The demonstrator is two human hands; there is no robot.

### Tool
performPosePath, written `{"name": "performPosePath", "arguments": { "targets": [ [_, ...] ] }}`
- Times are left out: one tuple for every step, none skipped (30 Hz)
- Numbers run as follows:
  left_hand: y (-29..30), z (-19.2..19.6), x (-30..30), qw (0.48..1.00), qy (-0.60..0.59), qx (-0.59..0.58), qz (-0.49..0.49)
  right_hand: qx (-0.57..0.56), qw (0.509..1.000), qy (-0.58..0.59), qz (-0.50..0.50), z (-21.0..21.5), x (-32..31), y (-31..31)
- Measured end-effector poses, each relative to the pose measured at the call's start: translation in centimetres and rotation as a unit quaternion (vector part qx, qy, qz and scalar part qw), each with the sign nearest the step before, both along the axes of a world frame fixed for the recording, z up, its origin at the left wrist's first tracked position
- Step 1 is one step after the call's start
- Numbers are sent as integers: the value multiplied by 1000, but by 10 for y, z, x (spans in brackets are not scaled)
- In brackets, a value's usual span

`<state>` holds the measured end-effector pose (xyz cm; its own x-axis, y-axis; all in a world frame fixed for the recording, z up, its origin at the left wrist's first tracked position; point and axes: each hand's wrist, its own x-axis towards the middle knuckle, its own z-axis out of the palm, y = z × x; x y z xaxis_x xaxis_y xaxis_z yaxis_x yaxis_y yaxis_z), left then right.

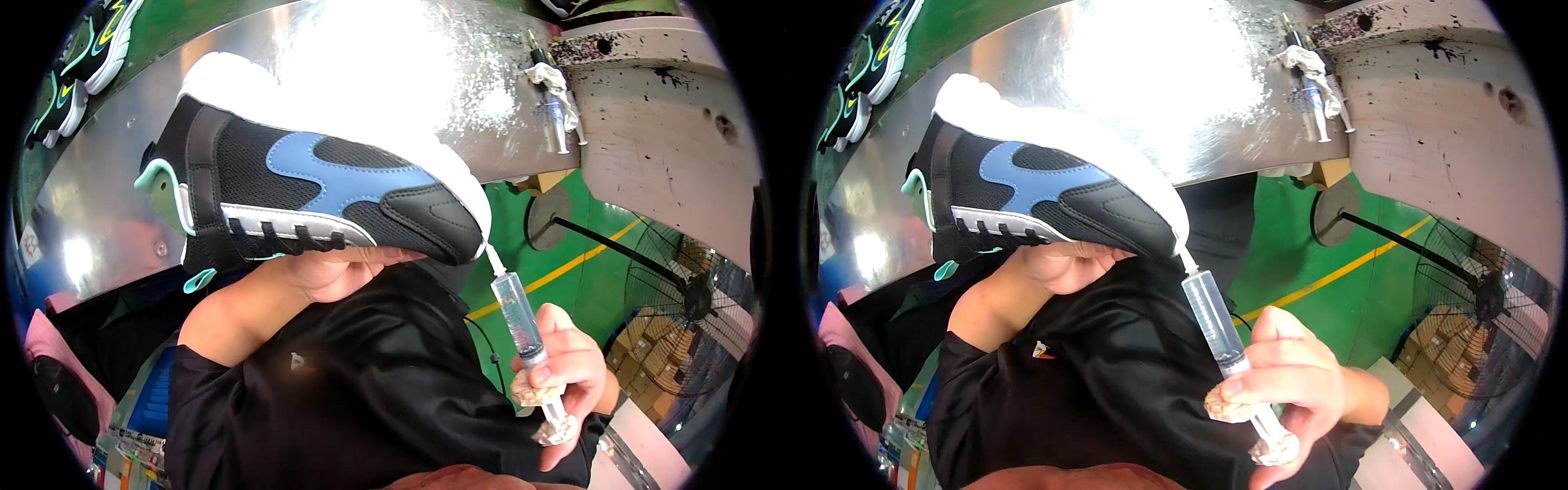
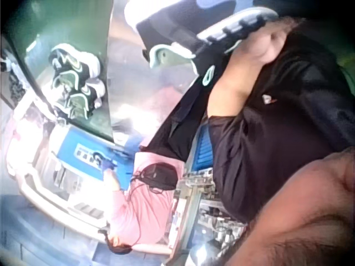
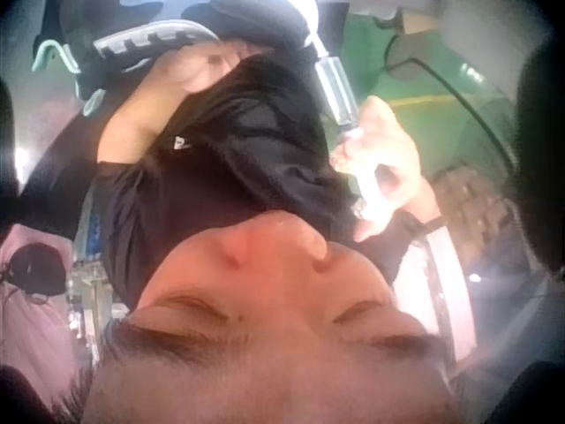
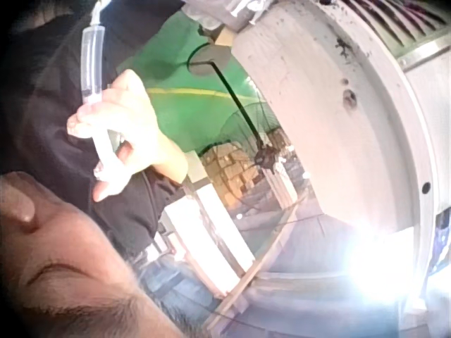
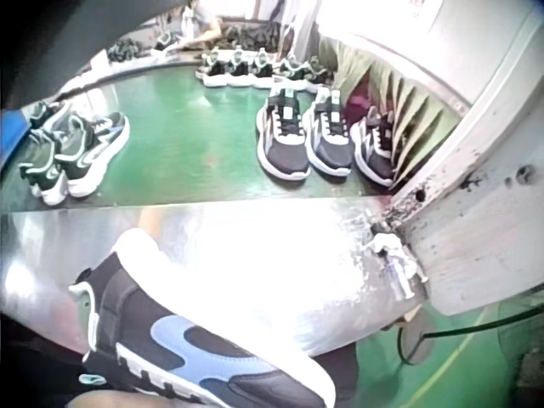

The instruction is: The person repeatedly picks up sneakers from a metal workbench, inserts a syringe into the shoe's sole or upper, and injects a clear liquid. After each injection, the shoe is placed back on the bench. The process is repeated for multiple shoes in a factory setting.

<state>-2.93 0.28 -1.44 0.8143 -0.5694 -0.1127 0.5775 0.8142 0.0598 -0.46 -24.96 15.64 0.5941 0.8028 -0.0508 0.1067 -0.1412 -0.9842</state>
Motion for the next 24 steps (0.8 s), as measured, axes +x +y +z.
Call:
{"name": "performPosePath", "arguments": {
  "targets": [
    [-2, 0, 4, 1000, -12, 5, -3, 6, 1000, -9, -16, -2, -2, 1],
    [-3, 0, 7, 1000, -20, 2, 2, 13, 999, -18, -29, -6, -7, 3],
    [-4, 2, 10, 1000, -29, 0, 8, 5, 999, -38, -30, -8, -9, 2],
    [-5, 3, 13, 999, -38, -3, 15, 4, 998, -56, -31, -10, -11, 4],
    [-6, 3, 15, 999, -37, -6, 4, 12, 995, -77, -59, -13, -14, 8],
    [-7, 6, 17, 1000, -27, -3, 11, 25, 992, -98, -79, -17, -14, 13],
    [-9, 10, 19, 1000, -18, 1, 19, 23, 990, -118, -80, -20, -15, 15],
    [-10, 15, 22, 1000, -8, 4, 26, 26, 986, -142, -84, -21, -14, 20],
    [-8, 21, 25, 1000, -3, 5, 27, 20, 983, -164, -85, -23, -14, 26],
    [-7, 23, 26, 1000, 2, 0, 25, 14, 979, -185, -86, -25, -14, 31],
    [-6, 24, 26, 1000, 7, -5, 24, 5, 973, -214, -82, -28, -14, 34],
    [-7, 25, 27, 1000, 11, -7, 22, -2, 968, -238, -79, -31, -13, 34],
    [-8, 27, 27, 999, 22, 2, 29, -11, 963, -259, -76, -33, -14, 35],
    [-9, 28, 27, 999, 23, 5, 32, -19, 957, -281, -74, -36, -15, 36],
    [-9, 30, 28, 999, 24, 6, 35, -25, 951, -295, -85, -39, -17, 38],
    [-10, 31, 29, 999, 25, 7, 38, -34, 945, -313, -86, -42, -18, 39],
    [-11, 31, 30, 999, 16, 12, 40, -43, 939, -331, -86, -43, -19, 39],
    [-13, 31, 31, 999, 7, 17, 45, -50, 932, -348, -85, -45, -19, 40],
    [-14, 31, 32, 999, -2, 23, 49, -52, 929, -354, -92, -48, -20, 41],
    [-14, 32, 33, 998, -3, 23, 51, -54, 927, -362, -89, -49, -20, 42],
    [-14, 33, 33, 998, -5, 23, 52, -56, 924, -369, -86, -50, -19, 42],
    [-14, 34, 34, 998, -7, 23, 54, -58, 921, -377, -84, -52, -19, 42],
    [-14, 35, 34, 998, -5, 20, 56, -62, 917, -384, -86, -54, -20, 42],
    [-14, 37, 34, 998, -4, 18, 59, -67, 916, -386, -85, -54, -20, 42]
  ]
}}
